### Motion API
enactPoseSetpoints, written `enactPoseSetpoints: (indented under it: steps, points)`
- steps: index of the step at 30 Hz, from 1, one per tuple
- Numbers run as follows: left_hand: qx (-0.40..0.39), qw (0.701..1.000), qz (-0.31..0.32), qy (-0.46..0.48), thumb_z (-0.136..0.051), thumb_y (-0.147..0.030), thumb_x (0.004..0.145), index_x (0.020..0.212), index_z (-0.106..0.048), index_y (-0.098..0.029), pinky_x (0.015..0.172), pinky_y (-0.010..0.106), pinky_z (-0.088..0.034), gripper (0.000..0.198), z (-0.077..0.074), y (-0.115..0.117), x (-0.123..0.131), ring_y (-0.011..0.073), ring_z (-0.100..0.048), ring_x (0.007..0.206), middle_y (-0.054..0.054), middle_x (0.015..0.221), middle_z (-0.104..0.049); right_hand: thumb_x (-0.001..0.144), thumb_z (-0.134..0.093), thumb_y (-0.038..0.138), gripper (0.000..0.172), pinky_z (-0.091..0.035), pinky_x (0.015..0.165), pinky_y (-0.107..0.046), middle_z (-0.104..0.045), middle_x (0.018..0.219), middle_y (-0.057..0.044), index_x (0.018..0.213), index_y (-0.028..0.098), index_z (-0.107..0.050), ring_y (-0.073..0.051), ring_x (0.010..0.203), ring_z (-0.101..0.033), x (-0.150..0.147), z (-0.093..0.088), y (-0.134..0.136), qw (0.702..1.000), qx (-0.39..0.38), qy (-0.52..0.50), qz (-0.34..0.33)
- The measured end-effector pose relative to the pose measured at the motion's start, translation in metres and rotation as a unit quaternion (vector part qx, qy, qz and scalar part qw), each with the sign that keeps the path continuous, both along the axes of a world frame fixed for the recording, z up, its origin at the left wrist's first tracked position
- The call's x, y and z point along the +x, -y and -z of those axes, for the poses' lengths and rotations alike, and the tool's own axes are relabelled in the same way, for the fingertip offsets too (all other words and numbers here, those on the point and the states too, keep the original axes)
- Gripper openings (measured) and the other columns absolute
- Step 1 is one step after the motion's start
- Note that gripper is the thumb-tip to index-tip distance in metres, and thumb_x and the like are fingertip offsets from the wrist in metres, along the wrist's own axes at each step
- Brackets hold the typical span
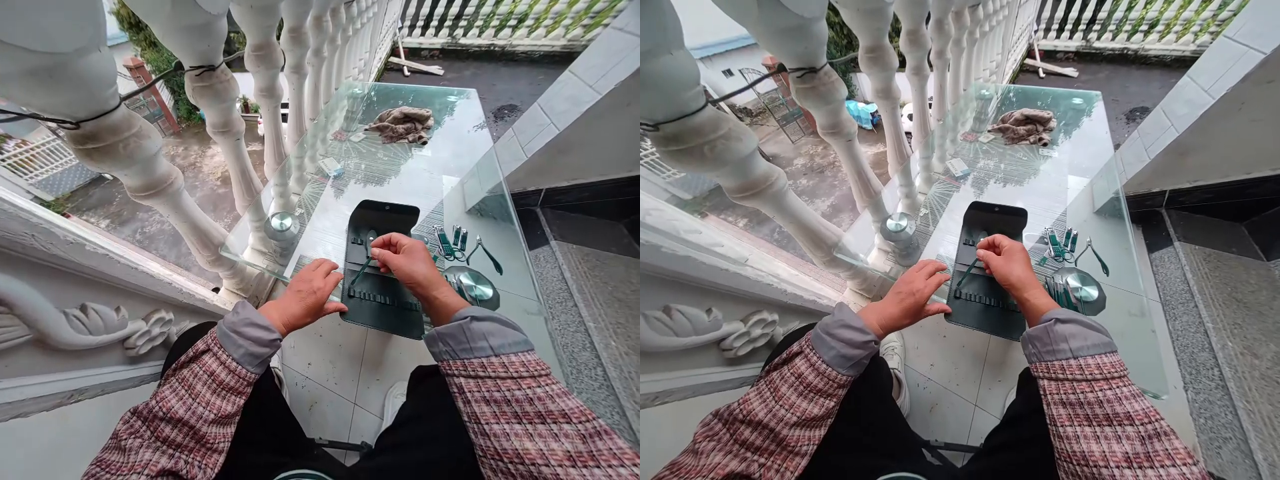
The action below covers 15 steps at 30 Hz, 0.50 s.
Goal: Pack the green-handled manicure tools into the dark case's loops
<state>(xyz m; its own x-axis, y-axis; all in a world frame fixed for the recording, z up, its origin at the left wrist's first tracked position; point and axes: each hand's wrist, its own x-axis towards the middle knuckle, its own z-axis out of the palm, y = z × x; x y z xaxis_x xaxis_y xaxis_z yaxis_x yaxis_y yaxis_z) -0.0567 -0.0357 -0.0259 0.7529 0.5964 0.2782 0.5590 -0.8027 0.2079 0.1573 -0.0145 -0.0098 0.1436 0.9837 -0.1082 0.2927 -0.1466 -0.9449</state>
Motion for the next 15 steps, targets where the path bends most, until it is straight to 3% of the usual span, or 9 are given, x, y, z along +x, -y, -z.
enactPoseSetpoints:
  steps: [3,8,15]
  points:
    - [0.000,1.000,0.006,0.003,-0.071,-0.047,0.073,0.107,-0.052,-0.014,0.095,0.044,-0.047,0.051,0.000,-0.002,0.001,0.0281,-0.050,0.114,0.014,0.115,-0.055,0.061,-0.068,0.031,0.021,-0.044,0.046,-0.024,-0.057,0.062,0.002,0.075,0.017,-0.060,-0.009,0.052,-0.050,0.016,-0.012,0.000,0.998,0.033,-0.010,0.044]
    - [0.012,1.000,0.014,0.012,-0.073,-0.037,0.074,0.110,-0.051,-0.015,0.094,0.044,-0.048,0.047,0.000,-0.004,0.007,0.0275,-0.051,0.112,0.013,0.115,-0.055,0.059,-0.070,0.028,0.023,-0.043,0.045,-0.021,-0.058,0.062,0.002,0.076,0.017,-0.061,-0.007,0.051,-0.050,0.076,-0.031,0.018,0.987,0.074,-0.020,0.144]
    - [0.037,0.999,0.035,-0.002,-0.071,-0.030,0.077,0.100,-0.056,-0.015,0.093,0.043,-0.049,0.030,-0.001,-0.006,0.022,0.0270,-0.052,0.109,0.011,0.111,-0.056,0.058,-0.068,0.025,0.021,-0.043,0.044,-0.021,-0.057,0.059,0.003,0.074,0.017,-0.058,-0.008,0.048,-0.049,0.136,-0.027,0.053,0.959,0.069,0.023,0.274]
